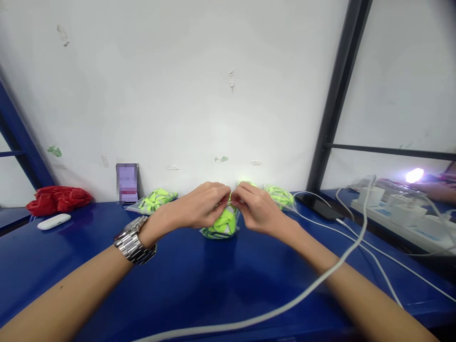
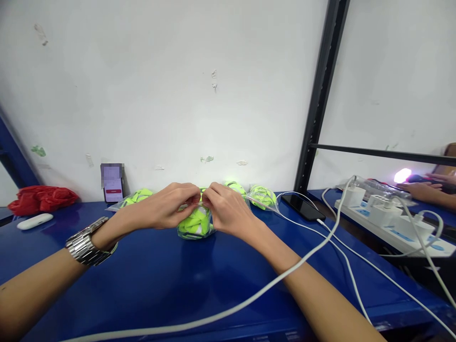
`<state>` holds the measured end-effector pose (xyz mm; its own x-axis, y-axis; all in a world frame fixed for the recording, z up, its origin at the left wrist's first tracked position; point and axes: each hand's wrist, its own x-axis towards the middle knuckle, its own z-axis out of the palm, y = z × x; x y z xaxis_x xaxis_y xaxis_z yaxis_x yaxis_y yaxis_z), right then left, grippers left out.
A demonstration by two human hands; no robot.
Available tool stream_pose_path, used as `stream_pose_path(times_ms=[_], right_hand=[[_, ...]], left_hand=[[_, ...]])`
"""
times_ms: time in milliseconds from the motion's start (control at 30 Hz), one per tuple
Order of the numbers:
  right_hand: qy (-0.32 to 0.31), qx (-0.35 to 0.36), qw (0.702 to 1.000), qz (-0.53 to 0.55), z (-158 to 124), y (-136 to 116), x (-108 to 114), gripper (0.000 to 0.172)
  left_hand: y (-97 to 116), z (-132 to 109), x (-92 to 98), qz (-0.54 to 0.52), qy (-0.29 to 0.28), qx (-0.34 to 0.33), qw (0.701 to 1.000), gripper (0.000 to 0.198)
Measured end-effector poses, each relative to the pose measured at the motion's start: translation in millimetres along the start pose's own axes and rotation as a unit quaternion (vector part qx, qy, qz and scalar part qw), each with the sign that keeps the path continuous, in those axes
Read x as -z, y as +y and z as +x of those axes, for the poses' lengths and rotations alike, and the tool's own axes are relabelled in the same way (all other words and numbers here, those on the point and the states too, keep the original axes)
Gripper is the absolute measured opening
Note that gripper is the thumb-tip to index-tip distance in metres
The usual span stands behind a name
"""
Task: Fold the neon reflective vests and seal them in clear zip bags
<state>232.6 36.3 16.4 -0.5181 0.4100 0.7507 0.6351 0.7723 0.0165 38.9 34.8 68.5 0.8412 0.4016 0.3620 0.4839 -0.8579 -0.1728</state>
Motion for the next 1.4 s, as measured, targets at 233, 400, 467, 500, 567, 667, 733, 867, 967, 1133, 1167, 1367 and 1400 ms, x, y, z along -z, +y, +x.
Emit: stream_pose_path(times_ms=[233,400,467,500,567,667,733,867,967,1133,1167,1367,1400], right_hand=[[0.082,0.006,0.996,0.016,0.7,-2.4,-10.3,0.017],[0.138,-0.031,0.990,0.014,0.7,-1.0,-17.6,0.022],[0.137,-0.044,0.989,0.020,-0.2,0.3,-16.8,0.022],[0.134,-0.048,0.990,0.023,-0.8,1.0,-15.9,0.022],[0.127,-0.049,0.990,0.025,-2.0,2.1,-13.5,0.021],[0.112,-0.043,0.993,0.020,-2.6,2.9,-9.0,0.020],[0.097,-0.029,0.995,0.019,-1.8,2.9,-5.7,0.017],[0.059,0.000,0.998,-0.003,1.5,-0.7,-3.1,0.006],[0.041,0.017,0.997,-0.055,3.6,-5.6,-6.0,0.011],[0.024,0.016,0.996,-0.089,2.5,-6.8,-9.1,0.016],[0.021,0.013,0.996,-0.086,1.8,-6.1,-8.9,0.017],[-0.008,0.011,0.997,-0.080,1.5,-5.2,-6.3,0.021],[-0.010,0.010,0.997,-0.080,2.0,-5.7,-6.0,0.021]], left_hand=[[1.6,-0.9,-2.8,-0.005,0.014,-0.005,1.000,0.014],[3.7,-2.7,0.8,-0.007,0.001,0.033,0.999,0.015],[4.2,-5.4,5.5,-0.003,-0.008,0.053,0.999,0.015],[4.3,-7.0,7.8,-0.001,-0.014,0.061,0.998,0.015],[4.6,-10.4,10.7,0.004,-0.027,0.067,0.997,0.016],[5.7,-14.2,8.9,0.036,-0.032,0.043,0.998,0.016],[6.7,-16.2,4.8,0.077,-0.028,0.026,0.996,0.014],[7.7,-20.2,-3.0,0.141,-0.034,0.011,0.989,0.018],[6.8,-21.2,-5.5,0.138,-0.032,0.003,0.990,0.023],[6.8,-17.0,-1.9,0.090,-0.036,0.044,0.994,0.017],[7.2,-16.5,-0.7,0.086,-0.042,0.045,0.994,0.018],[6.5,-20.1,-2.7,0.135,-0.039,0.000,0.990,0.015],[5.6,-21.2,-4.4,0.137,-0.032,-0.006,0.990,0.015]])
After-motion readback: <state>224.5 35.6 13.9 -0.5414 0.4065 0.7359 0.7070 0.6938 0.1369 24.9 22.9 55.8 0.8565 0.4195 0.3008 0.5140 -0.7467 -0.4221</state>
